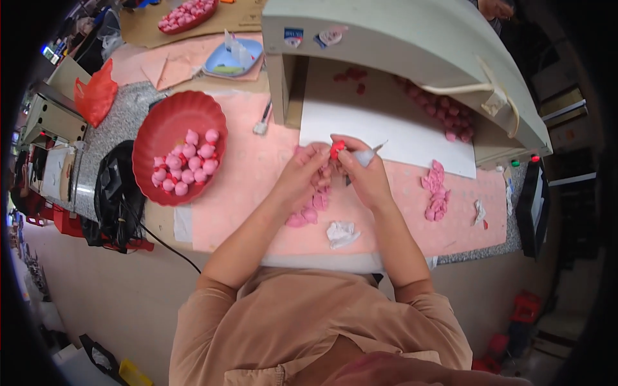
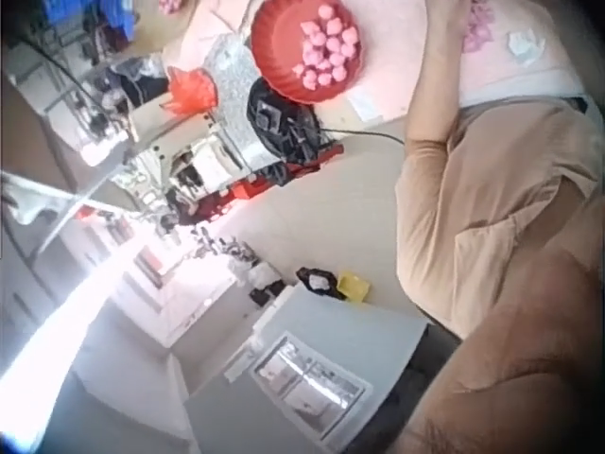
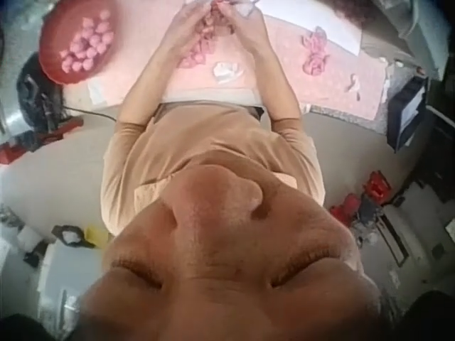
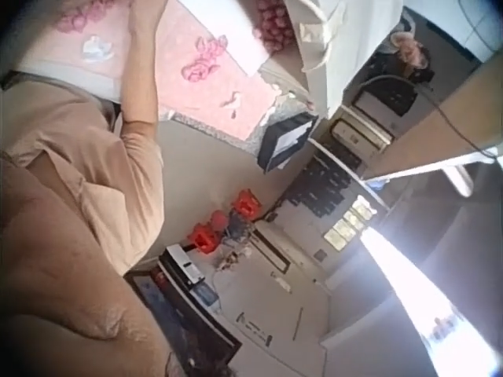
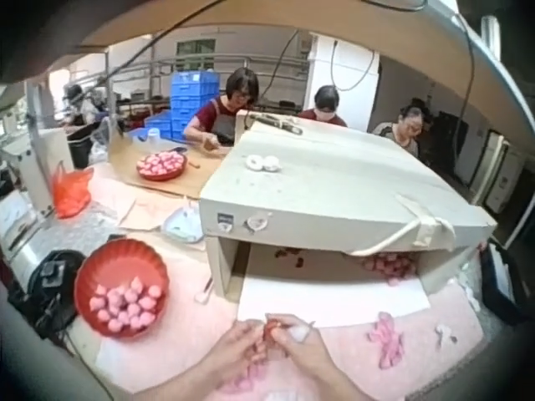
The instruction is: Applying glue and assembling small pink toy components at a factory workbench.
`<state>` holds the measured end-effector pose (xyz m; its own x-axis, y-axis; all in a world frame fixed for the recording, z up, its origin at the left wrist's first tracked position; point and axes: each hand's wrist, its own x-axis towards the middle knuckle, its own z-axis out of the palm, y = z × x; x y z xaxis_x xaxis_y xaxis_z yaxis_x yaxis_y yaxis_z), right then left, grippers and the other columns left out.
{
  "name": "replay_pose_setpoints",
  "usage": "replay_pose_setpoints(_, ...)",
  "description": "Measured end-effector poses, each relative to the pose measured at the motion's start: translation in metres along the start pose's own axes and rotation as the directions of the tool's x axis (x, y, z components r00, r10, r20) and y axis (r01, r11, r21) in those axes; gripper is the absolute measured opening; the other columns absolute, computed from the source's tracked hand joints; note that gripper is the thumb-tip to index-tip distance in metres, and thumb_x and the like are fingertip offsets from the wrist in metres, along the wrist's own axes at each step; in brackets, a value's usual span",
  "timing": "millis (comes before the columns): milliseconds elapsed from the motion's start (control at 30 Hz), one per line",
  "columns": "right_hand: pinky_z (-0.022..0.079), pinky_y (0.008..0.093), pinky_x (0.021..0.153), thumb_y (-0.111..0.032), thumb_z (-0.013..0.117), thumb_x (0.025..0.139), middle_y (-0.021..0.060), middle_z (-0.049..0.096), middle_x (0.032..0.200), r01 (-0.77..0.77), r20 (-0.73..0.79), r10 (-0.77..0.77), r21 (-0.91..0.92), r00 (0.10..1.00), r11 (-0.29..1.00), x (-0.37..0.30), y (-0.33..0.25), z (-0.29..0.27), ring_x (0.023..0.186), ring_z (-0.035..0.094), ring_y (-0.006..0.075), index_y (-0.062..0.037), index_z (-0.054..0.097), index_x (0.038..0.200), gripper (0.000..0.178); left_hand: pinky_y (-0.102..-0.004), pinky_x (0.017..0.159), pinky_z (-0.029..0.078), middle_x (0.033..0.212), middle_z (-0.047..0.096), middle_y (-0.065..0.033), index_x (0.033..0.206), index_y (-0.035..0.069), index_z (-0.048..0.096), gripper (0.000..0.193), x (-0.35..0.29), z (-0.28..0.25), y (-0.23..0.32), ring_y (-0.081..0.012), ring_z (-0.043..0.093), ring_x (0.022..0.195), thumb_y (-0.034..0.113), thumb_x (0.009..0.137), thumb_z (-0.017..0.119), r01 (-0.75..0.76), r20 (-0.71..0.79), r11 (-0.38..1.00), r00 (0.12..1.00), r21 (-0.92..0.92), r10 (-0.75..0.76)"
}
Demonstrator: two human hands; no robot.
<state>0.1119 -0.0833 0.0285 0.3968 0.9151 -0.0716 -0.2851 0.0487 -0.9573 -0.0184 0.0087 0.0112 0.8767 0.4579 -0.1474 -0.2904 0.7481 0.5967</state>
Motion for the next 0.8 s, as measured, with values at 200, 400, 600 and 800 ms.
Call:
replay_pose_setpoints(200, 0.045, 0.0199, 0.070, -0.013, 0.061, 0.091, 0.0018, 0.065, 0.098, 0.039, -0.070, -0.048, -0.129, 0.996, 0.991, 0.006, -0.005, 0.000, 0.082, 0.057, 0.0059, -0.0026, 0.060, 0.116, 0.027, -0.0191, 0.053, 0.038, 0.077, 0.052, 0.0048, 0.101, 0.010, 0.057, 0.014, 0.004, 0.008, 0.010, -0.0031, 0.046, 0.064, 0.023, 0.097, 0.054, 0.002, -0.190, 0.972, 0.981, 0.236, 0.044)
replay_pose_setpoints(400, 0.046, 0.0189, 0.076, -0.009, 0.060, 0.091, 0.0020, 0.064, 0.102, 0.095, -0.089, -0.125, -0.286, 0.988, 0.954, -0.009, 0.006, -0.002, 0.089, 0.057, 0.0055, -0.0015, 0.060, 0.118, 0.028, -0.0147, 0.056, 0.040, 0.083, 0.060, 0.0041, 0.100, 0.008, 0.058, 0.013, -0.005, 0.007, -0.008, -0.0004, 0.048, 0.062, 0.020, 0.095, 0.058, -0.021, -0.159, 0.855, 0.980, 0.518, 0.121)
replay_pose_setpoints(600, 0.048, 0.0244, 0.080, -0.011, 0.059, 0.092, 0.0091, 0.065, 0.106, 0.089, -0.148, -0.110, -0.143, 0.983, 0.986, -0.007, -0.001, -0.015, 0.093, 0.061, 0.0115, -0.0003, 0.055, 0.123, 0.032, -0.0288, 0.080, 0.048, 0.115, 0.056, -0.0088, 0.134, 0.001, 0.044, 0.037, -0.005, 0.008, 0.006, -0.0127, 0.057, 0.098, 0.016, 0.101, 0.041, -0.092, -0.083, 0.980, 0.991, 0.176, 0.108)
replay_pose_setpoints(800, 0.048, 0.0233, 0.077, -0.014, 0.061, 0.092, 0.0073, 0.066, 0.106, 0.006, -0.131, -0.014, -0.059, 0.991, 0.998, 0.001, -0.003, -0.006, 0.091, 0.061, 0.0108, -0.0013, 0.056, 0.122, 0.033, -0.0256, 0.063, 0.049, 0.079, 0.064, -0.0058, 0.122, 0.004, 0.050, 0.027, 0.008, -0.005, 0.007, -0.0112, 0.059, 0.067, 0.017, 0.101, 0.039, -0.193, -0.130, 0.630, 0.894, 0.752, 0.428)
